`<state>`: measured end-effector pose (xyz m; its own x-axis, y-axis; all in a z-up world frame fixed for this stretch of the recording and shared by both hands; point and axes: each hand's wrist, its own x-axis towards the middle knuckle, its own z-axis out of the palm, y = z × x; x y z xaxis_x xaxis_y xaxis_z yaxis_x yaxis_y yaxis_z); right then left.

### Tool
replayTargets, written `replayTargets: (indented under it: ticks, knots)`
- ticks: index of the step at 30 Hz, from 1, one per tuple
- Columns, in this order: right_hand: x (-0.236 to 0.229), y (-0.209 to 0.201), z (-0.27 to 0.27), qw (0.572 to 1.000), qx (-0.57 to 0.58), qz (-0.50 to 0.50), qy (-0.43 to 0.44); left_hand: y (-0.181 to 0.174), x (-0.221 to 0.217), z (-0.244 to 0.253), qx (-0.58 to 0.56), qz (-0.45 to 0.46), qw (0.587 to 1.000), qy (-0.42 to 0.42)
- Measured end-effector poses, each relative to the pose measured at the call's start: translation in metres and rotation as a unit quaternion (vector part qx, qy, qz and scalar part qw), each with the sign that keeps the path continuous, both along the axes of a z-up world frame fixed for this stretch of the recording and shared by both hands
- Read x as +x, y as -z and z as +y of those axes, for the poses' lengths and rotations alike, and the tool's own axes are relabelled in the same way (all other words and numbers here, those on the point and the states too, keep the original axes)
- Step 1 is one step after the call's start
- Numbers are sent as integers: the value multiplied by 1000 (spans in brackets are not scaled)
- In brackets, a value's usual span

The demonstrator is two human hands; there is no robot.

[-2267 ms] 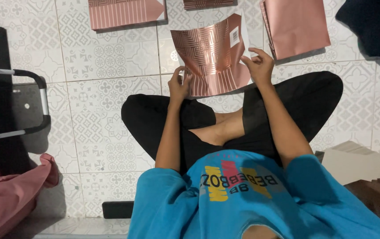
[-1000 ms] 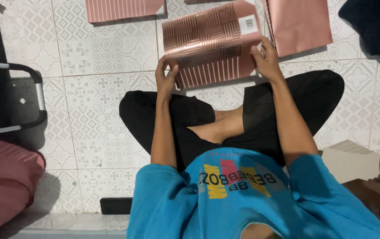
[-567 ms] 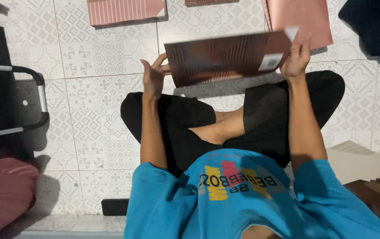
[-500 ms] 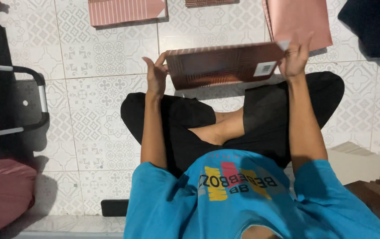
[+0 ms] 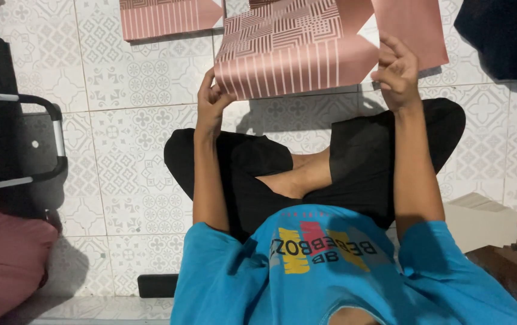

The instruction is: Assembling paper gift boxes by folding flat-packed sheets into 3D shapes while sitting on the floor.

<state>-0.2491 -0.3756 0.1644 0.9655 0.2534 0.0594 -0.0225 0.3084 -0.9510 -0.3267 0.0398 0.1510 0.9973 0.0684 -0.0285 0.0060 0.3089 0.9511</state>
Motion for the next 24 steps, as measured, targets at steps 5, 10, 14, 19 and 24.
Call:
replayTargets:
  ticks: [5, 10, 14, 19, 24]
  knots:
    - [-6, 1, 15, 993, -115, -33, 25, 18, 2, -8, 235, -18, 967, -101]
    - [-5, 15, 22, 967, -227, -103, 56, 6, 3, -21, 313, -7, 933, -180]
    - [-9, 9, 33, 977, -178, -109, 51, 0, 3, -30, 103, -7, 989, -107]
    - [-4, 31, 42, 974, -174, -114, 87, 11, 10, -45, 74, 7, 986, -148]
    - [1, 53, 47, 966, -202, -61, 147, 40, 17, -50, 22, 43, 975, -215]
